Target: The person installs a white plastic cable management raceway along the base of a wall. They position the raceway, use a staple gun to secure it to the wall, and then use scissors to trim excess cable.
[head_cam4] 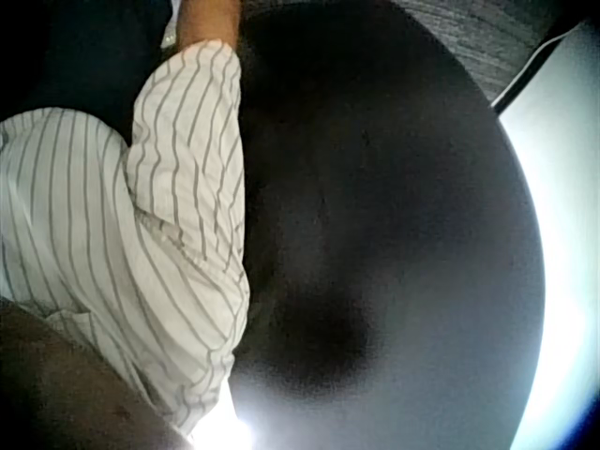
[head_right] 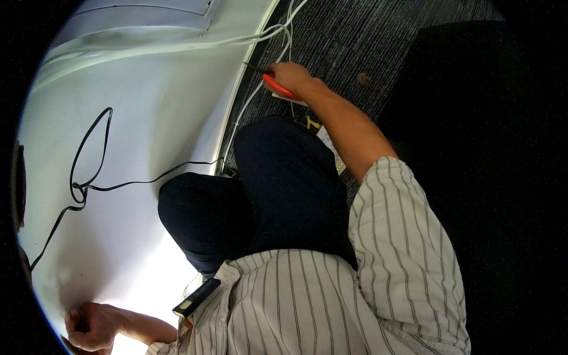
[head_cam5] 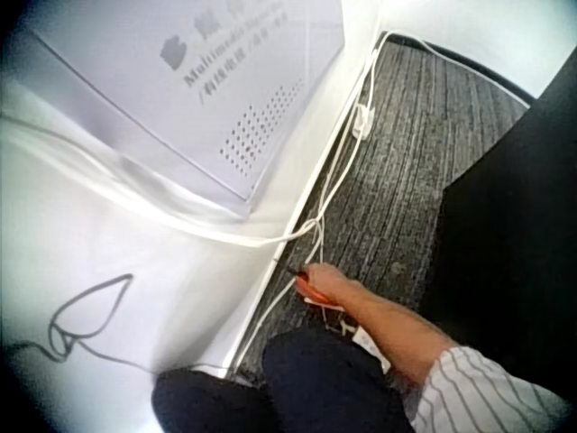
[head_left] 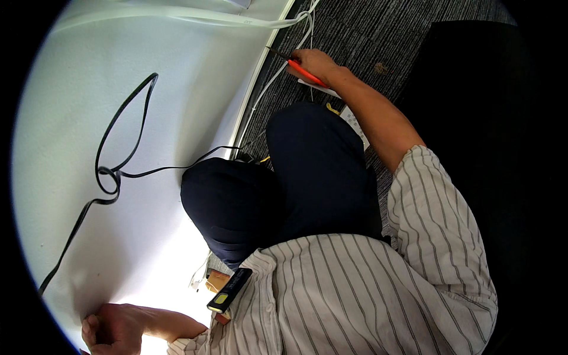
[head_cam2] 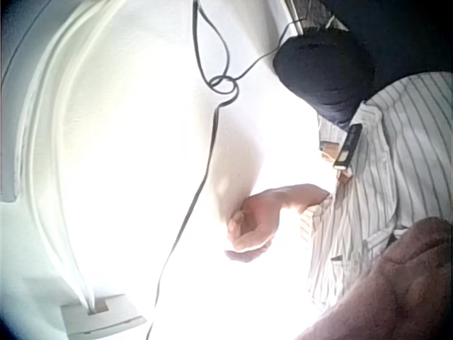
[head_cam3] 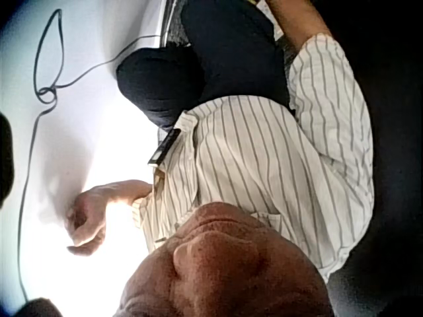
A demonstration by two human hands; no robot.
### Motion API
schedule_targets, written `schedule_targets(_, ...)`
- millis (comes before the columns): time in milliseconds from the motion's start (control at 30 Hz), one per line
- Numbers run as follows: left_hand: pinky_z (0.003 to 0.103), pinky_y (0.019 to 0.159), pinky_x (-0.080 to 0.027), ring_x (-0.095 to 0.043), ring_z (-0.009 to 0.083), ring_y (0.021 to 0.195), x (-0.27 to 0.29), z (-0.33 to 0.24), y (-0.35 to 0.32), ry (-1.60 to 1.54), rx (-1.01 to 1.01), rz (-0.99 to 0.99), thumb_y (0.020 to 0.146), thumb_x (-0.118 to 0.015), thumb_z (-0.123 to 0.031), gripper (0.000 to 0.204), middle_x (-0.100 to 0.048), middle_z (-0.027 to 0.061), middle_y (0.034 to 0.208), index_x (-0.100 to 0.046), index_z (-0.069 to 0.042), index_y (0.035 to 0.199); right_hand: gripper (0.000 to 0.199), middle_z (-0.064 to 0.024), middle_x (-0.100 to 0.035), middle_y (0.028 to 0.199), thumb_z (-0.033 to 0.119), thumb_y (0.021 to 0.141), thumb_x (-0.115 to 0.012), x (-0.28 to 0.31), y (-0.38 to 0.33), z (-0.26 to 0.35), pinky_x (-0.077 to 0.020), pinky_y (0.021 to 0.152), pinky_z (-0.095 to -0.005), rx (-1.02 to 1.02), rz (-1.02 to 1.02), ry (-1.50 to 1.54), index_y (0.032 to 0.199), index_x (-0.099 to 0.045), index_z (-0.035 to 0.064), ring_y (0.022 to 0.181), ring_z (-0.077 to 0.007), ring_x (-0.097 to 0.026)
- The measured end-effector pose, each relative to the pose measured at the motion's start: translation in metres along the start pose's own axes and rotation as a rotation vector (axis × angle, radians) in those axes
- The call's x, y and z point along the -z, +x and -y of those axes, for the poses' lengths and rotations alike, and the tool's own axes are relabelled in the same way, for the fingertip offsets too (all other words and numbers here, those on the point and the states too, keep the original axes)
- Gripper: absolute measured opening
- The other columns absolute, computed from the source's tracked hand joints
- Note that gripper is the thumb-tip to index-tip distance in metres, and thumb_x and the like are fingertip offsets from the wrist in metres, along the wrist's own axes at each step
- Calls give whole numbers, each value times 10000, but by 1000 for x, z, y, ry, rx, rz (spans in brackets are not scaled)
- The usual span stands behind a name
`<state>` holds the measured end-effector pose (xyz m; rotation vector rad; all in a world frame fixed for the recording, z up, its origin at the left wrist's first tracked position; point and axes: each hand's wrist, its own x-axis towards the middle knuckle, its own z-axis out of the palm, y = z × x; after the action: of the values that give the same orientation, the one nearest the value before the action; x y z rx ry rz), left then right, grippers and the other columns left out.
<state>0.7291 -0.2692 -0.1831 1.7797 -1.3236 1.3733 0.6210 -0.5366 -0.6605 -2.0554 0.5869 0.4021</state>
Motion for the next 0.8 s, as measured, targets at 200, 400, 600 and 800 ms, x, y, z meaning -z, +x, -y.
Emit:
schedule_targets(200,206,273,-349,-441,55,358,-3,0,1,-28,7,-7,908,-594,-175,252,-555,-14,547,-612,33,1050,469,-213,-694,992,390,853,-577,1,0,-1,-517,864,-430,-7,-29,-5,1100,-669,2,932,-373,-666)
schedule_targets(400,202,272,-336,-435,58,351,-2,1,-1,1,16,-26,919,-586,-204,279,-540,-18,529,-597,42,1051,513,-207,-694,1015,406,831,-624,11,-9,10,-522,862,-423,-51,9,1,1140,-655,-2,950,-359,-669)
schedule_targets(600,215,292,-338,-432,67,351,-3,-1,1,16,7,-32,926,-582,-215,310,-530,-12,504,-572,68,1051,560,-219,-664,1129,394,816,-630,11,-5,-8,-501,923,-421,36,56,-10,1249,-609,39,1042,-363,-643)
schedule_targets(800,222,309,-347,-432,76,347,-3,2,2,-11,16,-44,932,-571,-196,301,-538,1,494,-566,80,1050,571,-222,-643,1193,354,803,-647,16,-3,-14,-485,949,-415,48,144,72,1271,-593,32,1098,-365,-621)
